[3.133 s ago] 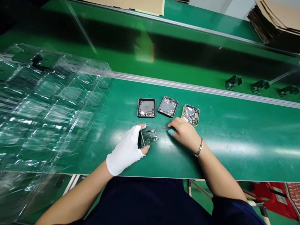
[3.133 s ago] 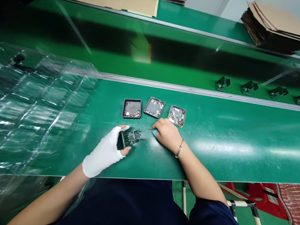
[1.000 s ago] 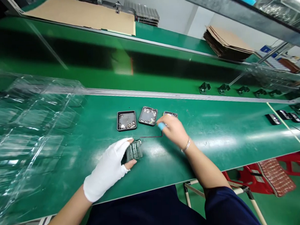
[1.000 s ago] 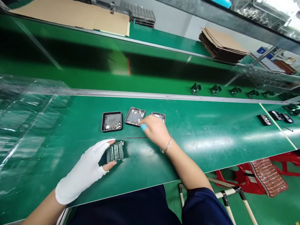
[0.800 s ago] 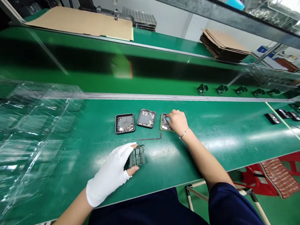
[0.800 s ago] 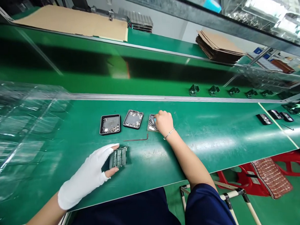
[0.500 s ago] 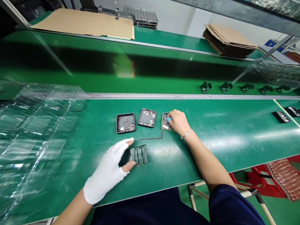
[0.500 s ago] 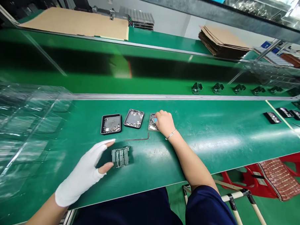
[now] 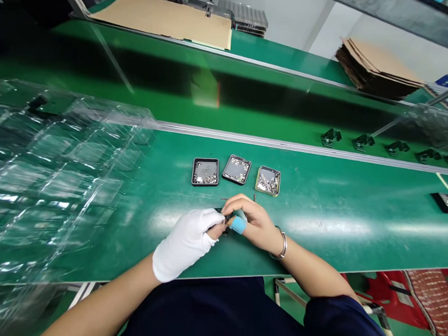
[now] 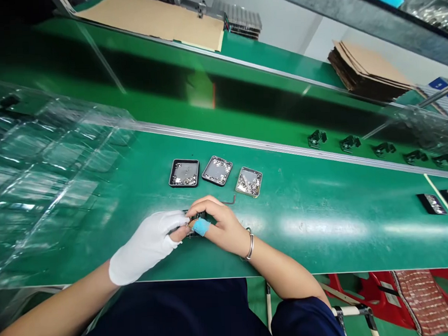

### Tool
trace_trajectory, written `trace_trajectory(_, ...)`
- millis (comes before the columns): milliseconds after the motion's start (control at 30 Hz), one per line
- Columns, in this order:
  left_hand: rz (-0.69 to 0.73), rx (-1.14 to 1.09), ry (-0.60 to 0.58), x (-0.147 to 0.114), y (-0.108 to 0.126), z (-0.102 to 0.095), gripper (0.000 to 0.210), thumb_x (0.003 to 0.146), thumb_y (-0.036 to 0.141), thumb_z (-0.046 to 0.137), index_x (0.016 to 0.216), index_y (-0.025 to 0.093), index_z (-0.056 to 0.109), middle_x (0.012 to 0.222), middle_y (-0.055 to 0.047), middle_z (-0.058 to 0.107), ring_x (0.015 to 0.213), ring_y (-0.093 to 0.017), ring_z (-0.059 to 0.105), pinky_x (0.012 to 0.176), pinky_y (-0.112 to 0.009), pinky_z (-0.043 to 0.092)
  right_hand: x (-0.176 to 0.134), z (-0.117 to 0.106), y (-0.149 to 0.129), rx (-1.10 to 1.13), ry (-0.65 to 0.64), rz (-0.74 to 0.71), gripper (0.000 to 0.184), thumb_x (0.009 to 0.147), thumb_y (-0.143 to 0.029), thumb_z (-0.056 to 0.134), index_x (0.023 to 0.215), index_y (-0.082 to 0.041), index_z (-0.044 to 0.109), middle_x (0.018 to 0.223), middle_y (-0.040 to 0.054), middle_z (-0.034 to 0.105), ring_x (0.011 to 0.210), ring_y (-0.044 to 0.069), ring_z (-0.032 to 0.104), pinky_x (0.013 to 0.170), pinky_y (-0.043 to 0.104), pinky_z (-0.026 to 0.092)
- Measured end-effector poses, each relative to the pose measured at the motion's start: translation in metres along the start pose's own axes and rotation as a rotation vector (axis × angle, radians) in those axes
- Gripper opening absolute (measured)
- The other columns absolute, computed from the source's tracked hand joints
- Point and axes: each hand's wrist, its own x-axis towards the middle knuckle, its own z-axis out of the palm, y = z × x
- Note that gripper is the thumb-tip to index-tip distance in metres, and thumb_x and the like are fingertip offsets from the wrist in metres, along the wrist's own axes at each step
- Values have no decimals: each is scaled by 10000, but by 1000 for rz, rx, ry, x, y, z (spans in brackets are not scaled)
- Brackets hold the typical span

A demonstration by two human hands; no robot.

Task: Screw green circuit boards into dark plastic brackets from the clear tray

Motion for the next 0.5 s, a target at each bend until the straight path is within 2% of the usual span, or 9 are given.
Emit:
trace_trajectory(67, 23, 184, 4, -4, -3, 0, 348, 915, 258, 395, 626, 190, 576, 553, -1, 557, 506, -147, 530, 504, -264, 346, 0, -2, 0, -141, -32, -18, 94, 919, -302, 523, 925, -229, 583, 918, 40, 638, 877, 162, 606, 920, 377, 462)
trace_trajectory(133, 38, 360, 7, -6, -5, 1, 310, 884, 230, 423, 634, 186, 601, 549, -14, 565, 513, -166, 544, 508, -281, 334, -1, -3, 0, -310, -58, -42, 48, 904, -246, 528, 900, -232, 574, 867, 18, 647, 837, 157, 603, 1031, 434, 369)
trace_trajectory(233, 40, 489, 22, -8, -7, 1, 306, 870, 212, 439, 615, 183, 606, 553, -24, 575, 518, -176, 555, 505, -292, 322, -3, -2, -1, -489, -102, -33, 58, 883, -195, 504, 907, -227, 547, 854, 14, 655, 811, 161, 590, 1089, 482, 281)
trace_trajectory(400, 36, 471, 58, -9, -9, 1, 348, 883, 200, 422, 575, 181, 583, 535, -28, 562, 513, -175, 552, 493, -293, 339, -5, -1, 0, -540, -150, -3, 120, 864, -170, 487, 952, -227, 545, 887, 15, 663, 837, 169, 593, 1102, 491, 249)
trace_trajectory(500, 8, 288, 101, -8, -16, 1, 271, 889, 266, 443, 715, 175, 630, 667, -44, 640, 630, -187, 611, 571, -300, 438, -3, -2, 4, -485, -80, 32, 115, 865, -158, 498, 924, -233, 562, 900, 12, 654, 877, 167, 603, 1095, 479, 253)
